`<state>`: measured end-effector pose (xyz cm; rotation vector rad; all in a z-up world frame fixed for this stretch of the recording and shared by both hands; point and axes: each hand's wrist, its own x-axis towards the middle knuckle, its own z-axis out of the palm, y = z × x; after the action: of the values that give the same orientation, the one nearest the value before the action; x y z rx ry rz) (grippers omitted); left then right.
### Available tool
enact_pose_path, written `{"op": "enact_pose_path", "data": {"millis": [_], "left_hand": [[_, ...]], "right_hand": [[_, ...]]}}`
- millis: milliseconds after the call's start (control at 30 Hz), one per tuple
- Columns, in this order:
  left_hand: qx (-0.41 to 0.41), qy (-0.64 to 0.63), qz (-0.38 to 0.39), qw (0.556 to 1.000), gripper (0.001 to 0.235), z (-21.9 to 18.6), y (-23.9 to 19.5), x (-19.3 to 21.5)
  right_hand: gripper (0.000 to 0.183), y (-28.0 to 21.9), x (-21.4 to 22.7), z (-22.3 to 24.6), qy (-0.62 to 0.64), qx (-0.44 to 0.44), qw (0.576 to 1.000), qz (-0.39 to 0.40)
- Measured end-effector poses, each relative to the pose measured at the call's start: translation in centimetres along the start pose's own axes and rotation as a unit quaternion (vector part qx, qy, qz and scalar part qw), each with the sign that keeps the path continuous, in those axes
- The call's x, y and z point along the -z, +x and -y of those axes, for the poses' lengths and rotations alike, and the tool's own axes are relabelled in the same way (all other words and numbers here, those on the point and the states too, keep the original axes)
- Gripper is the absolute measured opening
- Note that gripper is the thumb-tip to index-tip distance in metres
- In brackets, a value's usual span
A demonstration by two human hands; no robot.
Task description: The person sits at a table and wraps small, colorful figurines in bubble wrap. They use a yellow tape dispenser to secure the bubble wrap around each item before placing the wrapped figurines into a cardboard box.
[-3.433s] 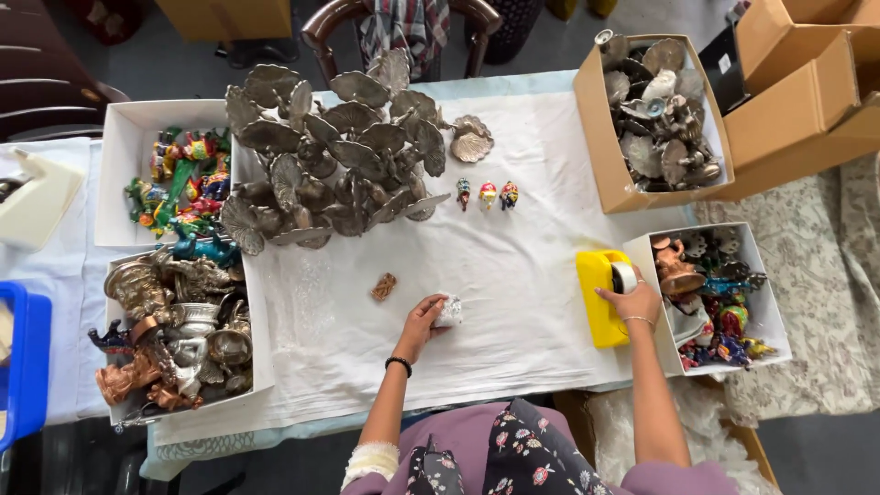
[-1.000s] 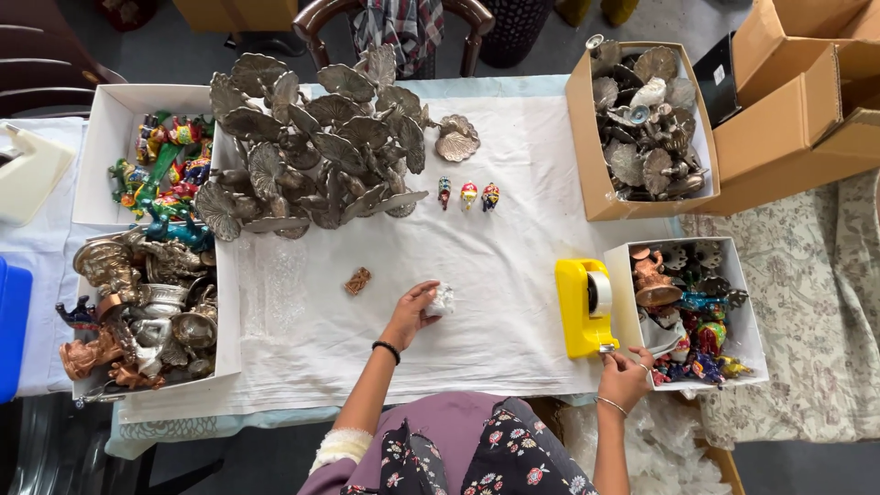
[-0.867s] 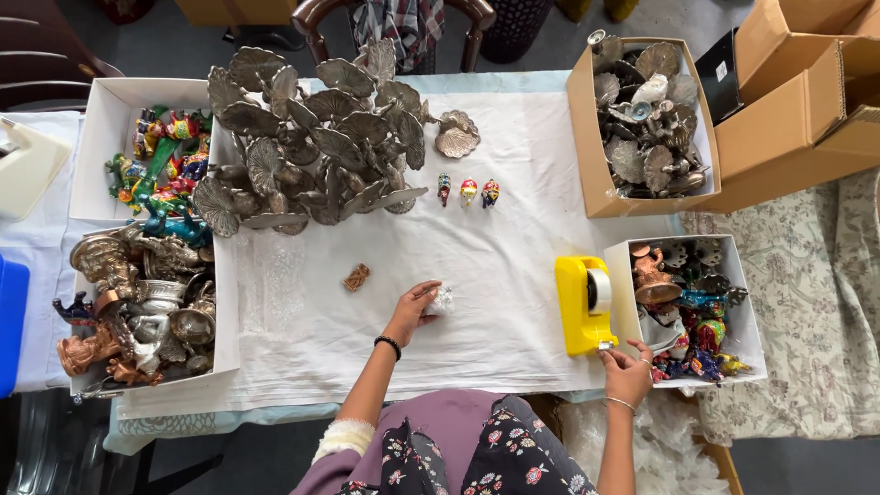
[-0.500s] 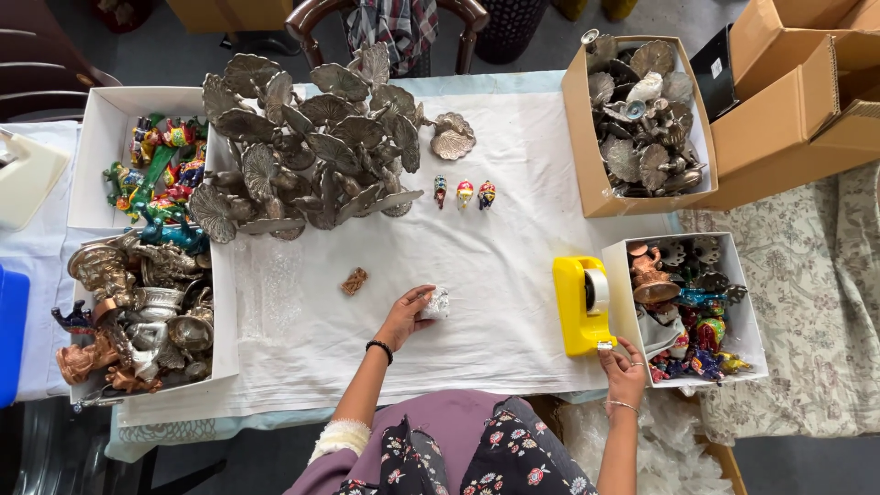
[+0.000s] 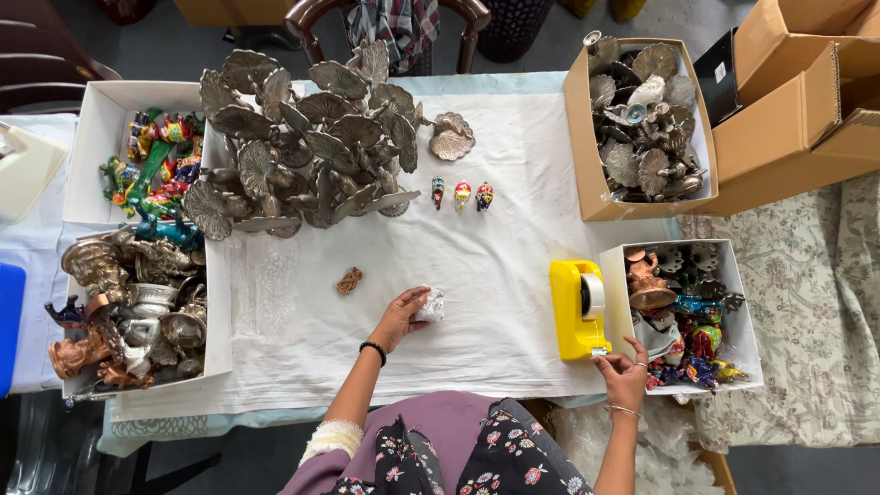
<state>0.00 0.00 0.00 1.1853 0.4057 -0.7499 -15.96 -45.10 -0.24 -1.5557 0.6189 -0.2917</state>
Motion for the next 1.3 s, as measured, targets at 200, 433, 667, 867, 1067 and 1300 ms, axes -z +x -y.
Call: {"op": "enact_pose_path", "data": {"millis": [200, 433, 667, 867, 1067, 1300], "left_hand": [[0.005, 0.000, 0.000, 1.000, 0.040, -0.2, -0.2, -0.1], [0.010, 0.005, -0.001, 1.000, 0.041, -0.4, -0.4, 0.0], [0.000, 0.015, -0.003, 1.000, 0.046, -0.8, -0.9, -0.8], [-0.018, 0.018, -0.009, 1.000, 0.045, 0.4, -0.4, -0.1], [-0.023, 0.008, -0.003, 1.000, 0.042, 0.8, 0.1, 0.2], [-0.038, 0.000, -0.004, 0.999, 0.041, 1.0, -0.1, 0.0]], "right_hand": [[0.083, 0.0, 0.6, 1.7, -0.179, 0.055, 0.982, 0.014], [0.023, 0.4, -0.1, 3.0, -0.497, 0.092, 0.862, 0.028], [0.064, -2.9, -3.1, 7.6, -0.556, 0.019, 0.818, -0.145], [0.058, -3.0, -5.8, 10.8, -0.496, 0.091, 0.839, -0.205], [0.051, 0.0, -11.2, 9.4, -0.335, 0.138, 0.928, -0.085], [0.044, -1.1, -22.7, 5.7, -0.229, 0.099, 0.945, 0.212]]}}
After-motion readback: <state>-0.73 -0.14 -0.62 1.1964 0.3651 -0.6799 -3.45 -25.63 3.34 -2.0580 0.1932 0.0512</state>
